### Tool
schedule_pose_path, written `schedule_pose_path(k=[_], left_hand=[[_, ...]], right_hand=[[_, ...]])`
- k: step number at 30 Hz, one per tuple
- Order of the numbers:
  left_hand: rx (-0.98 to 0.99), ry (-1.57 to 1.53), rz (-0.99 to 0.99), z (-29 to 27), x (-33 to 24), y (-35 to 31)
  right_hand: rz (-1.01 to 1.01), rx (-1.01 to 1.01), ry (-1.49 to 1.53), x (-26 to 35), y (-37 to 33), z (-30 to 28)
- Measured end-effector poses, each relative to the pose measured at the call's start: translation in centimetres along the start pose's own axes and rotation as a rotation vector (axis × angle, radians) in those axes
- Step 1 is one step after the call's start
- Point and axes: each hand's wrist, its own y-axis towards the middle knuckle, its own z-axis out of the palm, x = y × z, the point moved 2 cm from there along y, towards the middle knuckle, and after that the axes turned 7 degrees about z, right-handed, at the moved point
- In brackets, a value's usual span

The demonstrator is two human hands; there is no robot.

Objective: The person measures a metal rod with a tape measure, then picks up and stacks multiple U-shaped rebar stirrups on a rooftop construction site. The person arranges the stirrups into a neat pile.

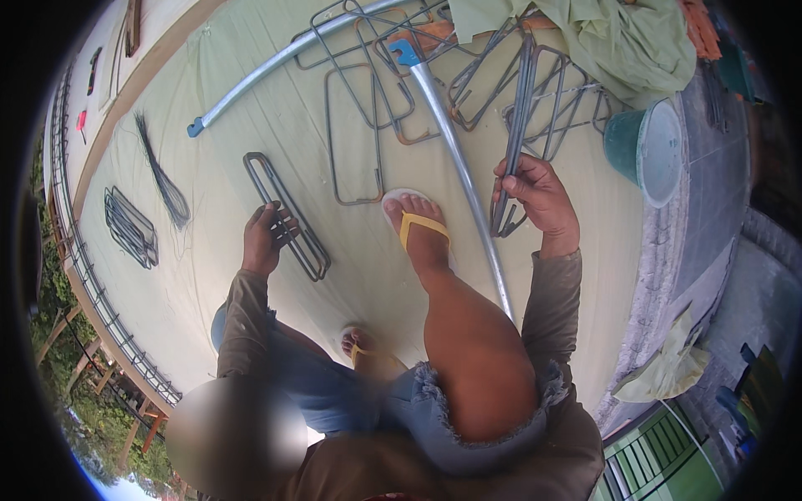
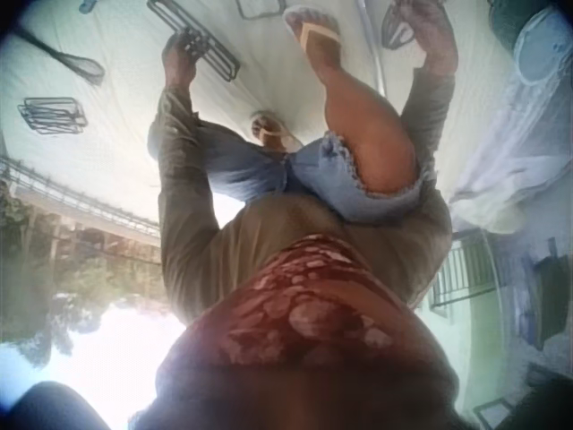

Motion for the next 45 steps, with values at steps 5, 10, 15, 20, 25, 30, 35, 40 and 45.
schedule_pose_path(k=[5,10,15,20,25,30,35,40,45], left_hand=[[0.027,-0.029,0.014,-0.4,0.0,0.1],[-0.021,-0.056,0.016,-1.5,0.0,-0.3],[-0.061,-0.041,0.044,-2.6,-0.2,-1.1],[-0.045,-0.067,0.046,-3.9,0.2,-1.5],[0.005,-0.025,-0.006,-4.7,0.4,-1.9],[0.063,-0.012,-0.030,-4.0,0.9,-2.4],[0.129,-0.024,-0.026,-2.7,1.7,-2.9],[0.124,-0.122,-0.053,-2.6,2.1,-2.7],[0.122,-0.071,-0.032,-2.8,2.5,-2.2]], right_hand=[[0.082,0.182,-0.108,2.3,2.8,8.8],[0.220,0.364,-0.141,-1.7,8.0,17.5],[0.355,0.493,-0.239,-8.3,10.8,23.3],[0.417,0.493,-0.336,-13.9,10.6,25.0],[0.352,0.481,-0.529,-15.3,11.1,24.4],[0.256,0.507,-0.466,-15.6,11.0,25.2],[0.258,0.572,-0.474,-16.4,11.3,26.1],[0.221,0.565,-0.726,-16.3,12.2,26.0],[0.200,0.457,-0.585,-15.4,11.4,25.5]])
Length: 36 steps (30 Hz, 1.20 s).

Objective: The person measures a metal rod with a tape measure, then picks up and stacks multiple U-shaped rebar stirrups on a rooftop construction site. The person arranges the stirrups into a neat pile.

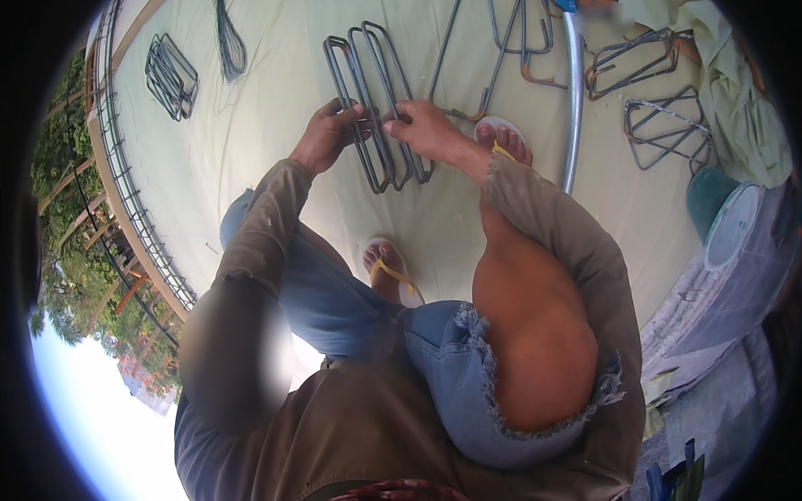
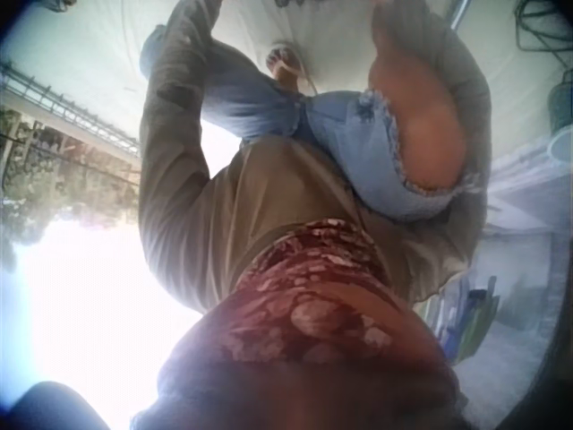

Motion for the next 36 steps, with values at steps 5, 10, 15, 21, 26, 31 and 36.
schedule_pose_path(k=[5,10,15,21,26,31,36], left_hand=[[-0.035,-0.007,0.008,-0.6,0.1,0.2],[-0.013,-0.032,0.030,-1.0,0.1,0.3],[-0.018,-0.082,0.038,-1.3,-0.1,0.5],[-0.013,-0.101,0.025,-1.3,-0.7,0.5],[0.035,-0.020,-0.048,-0.3,-1.0,0.2],[0.090,0.001,-0.080,0.5,-1.0,-0.3],[0.188,-0.086,-0.085,0.8,-0.7,-0.3]], right_hand=[[-0.014,-0.049,0.003,0.9,-1.2,-1.0],[-0.194,-0.294,-0.179,3.7,-2.0,-2.3],[-0.237,-0.368,-0.349,7.4,-2.0,-4.1],[-0.490,-0.311,-0.697,9.2,-2.7,-6.0],[-0.681,-0.325,-0.783,9.4,-1.9,-4.7],[-0.871,-0.299,-0.894,9.5,-1.7,-3.8],[-0.914,-0.156,-1.002,7.9,-1.7,-1.7]])
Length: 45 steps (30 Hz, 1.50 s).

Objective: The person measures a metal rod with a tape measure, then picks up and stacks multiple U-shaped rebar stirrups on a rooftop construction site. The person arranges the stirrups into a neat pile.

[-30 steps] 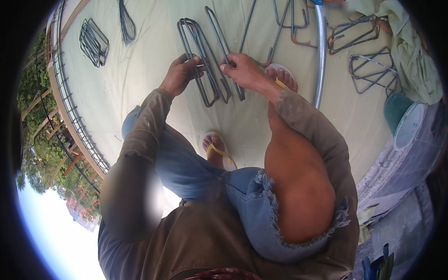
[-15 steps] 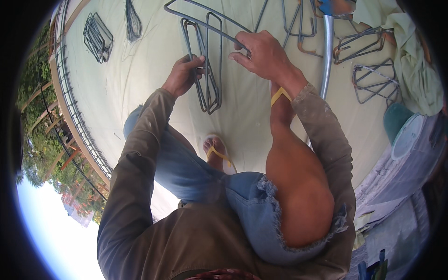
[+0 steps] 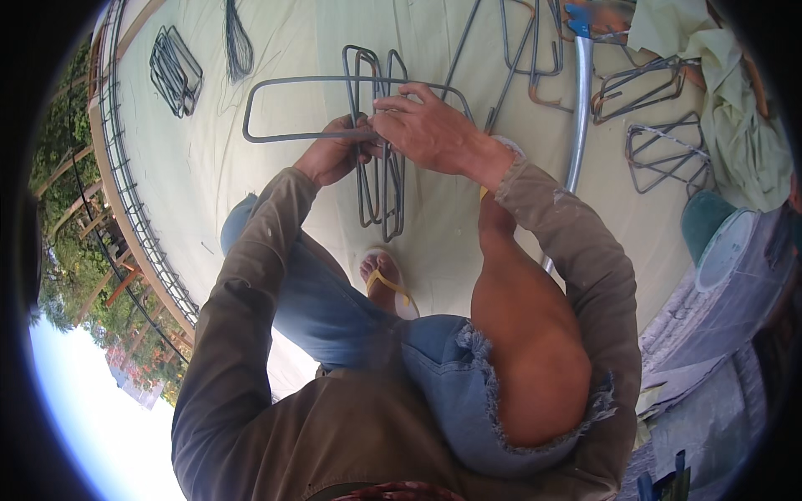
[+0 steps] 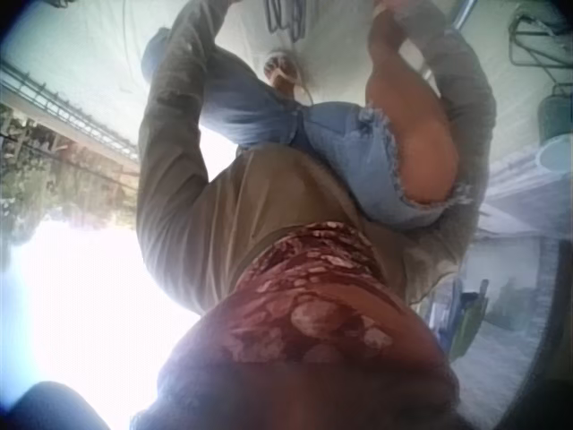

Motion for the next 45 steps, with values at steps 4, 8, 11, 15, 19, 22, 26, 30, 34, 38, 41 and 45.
schedule_pose_path(k=[4,8,11,15,19,22,26,30,34,38,41,45], left_hand=[[0.033,-0.065,-0.047,0.2,-0.3,-0.5],[0.038,-0.030,-0.033,0.7,-1.0,-1.2],[-0.001,-0.132,-0.038,0.7,-1.2,-1.2],[-0.145,-0.114,-0.008,-0.4,-0.7,-0.9],[-0.217,-0.011,0.176,-1.6,-0.8,-1.0],[-0.304,0.005,0.195,-2.3,-1.7,-1.1],[-0.289,-0.138,0.220,-2.0,-2.0,-1.2],[-0.283,-0.218,0.225,-1.2,-1.3,-1.0],[-0.258,-0.218,0.205,-0.6,-0.5,-0.9],[-0.311,-0.115,0.156,-0.2,0.2,-0.6],[-0.310,-0.063,0.162,-0.3,0.5,-0.4],[-0.289,-0.096,0.164,-0.6,0.7,-0.3]], right_hand=[[-0.021,-0.019,0.068,-0.8,0.0,0.5],[-0.084,0.016,0.018,-1.2,0.2,-0.5],[-0.040,-0.027,0.097,-1.1,0.4,-2.4],[0.168,-0.101,0.053,-1.7,0.1,-6.2],[0.503,-0.092,0.246,-2.7,-0.1,-8.7],[0.666,-0.057,0.365,-3.5,-0.3,-8.8],[0.862,-0.122,0.426,-4.3,-0.1,-5.7],[0.994,-0.127,0.585,-3.4,-0.3,-2.0],[0.984,-0.150,0.835,-1.1,-0.4,1.5],[1.040,-0.091,0.777,0.0,-1.0,4.2],[0.919,-0.164,0.710,0.4,-1.4,5.1],[0.856,-0.195,0.741,0.5,-1.7,6.1]])
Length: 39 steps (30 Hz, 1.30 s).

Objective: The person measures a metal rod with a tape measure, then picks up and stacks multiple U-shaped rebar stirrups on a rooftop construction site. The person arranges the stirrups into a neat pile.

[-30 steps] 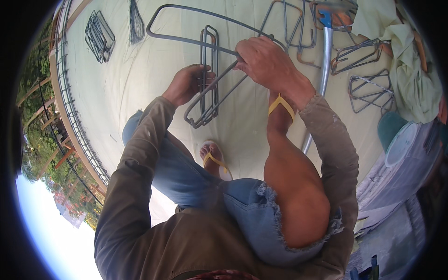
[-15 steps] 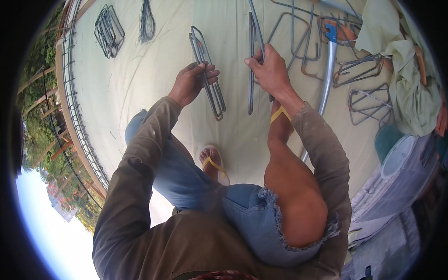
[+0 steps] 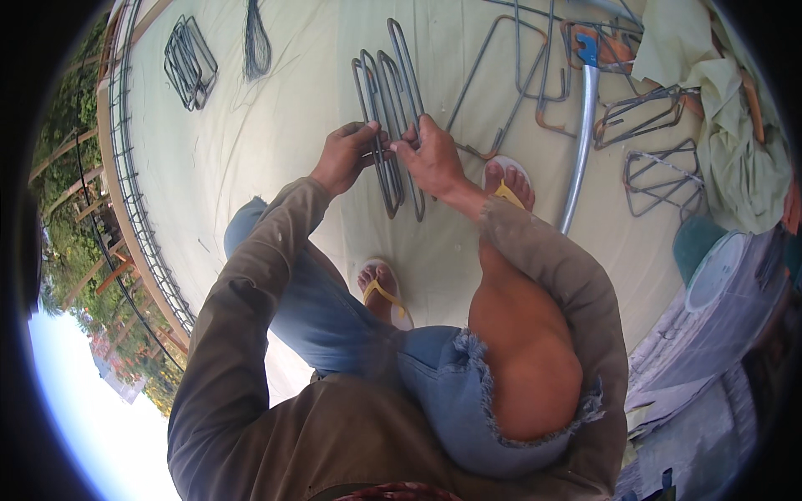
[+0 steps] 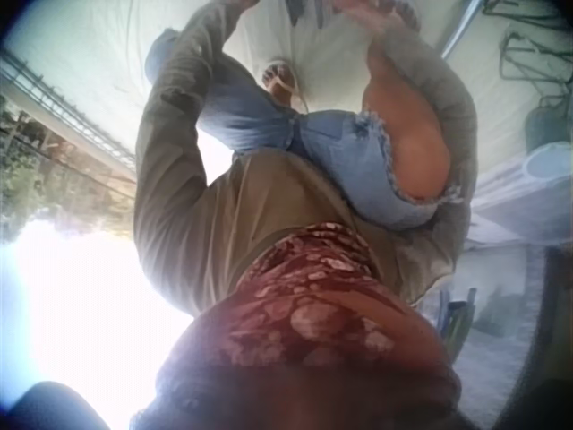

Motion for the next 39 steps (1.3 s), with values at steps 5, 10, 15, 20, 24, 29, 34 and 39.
schedule_pose_path(k=[5,10,15,20,24,29,34,39], left_hand=[[0.031,0.035,-0.026,0.1,0.3,0.0],[0.106,0.055,-0.046,0.5,0.5,0.5],[0.107,0.050,-0.061,0.3,0.5,0.9],[0.087,0.104,-0.094,0.2,0.3,0.9],[0.100,0.116,-0.078,0.5,0.2,0.9],[0.072,0.132,-0.079,0.5,0.2,1.0],[0.075,0.105,-0.060,0.5,0.5,1.0],[0.079,0.009,-0.042,0.4,0.9,1.3]], right_hand=[[-0.042,-0.014,-0.004,-0.7,0.3,0.6],[-0.006,0.032,-0.017,-1.2,0.3,0.8],[0.149,0.118,0.130,-1.6,1.0,-1.4],[0.328,0.165,0.207,-2.1,1.3,-5.3],[0.356,-0.075,0.173,-1.8,1.0,-6.6],[0.407,0.157,0.267,-0.3,0.5,-7.2],[0.389,0.274,0.297,1.5,-0.3,-5.9],[0.350,0.348,0.324,1.4,-0.9,-3.3]])
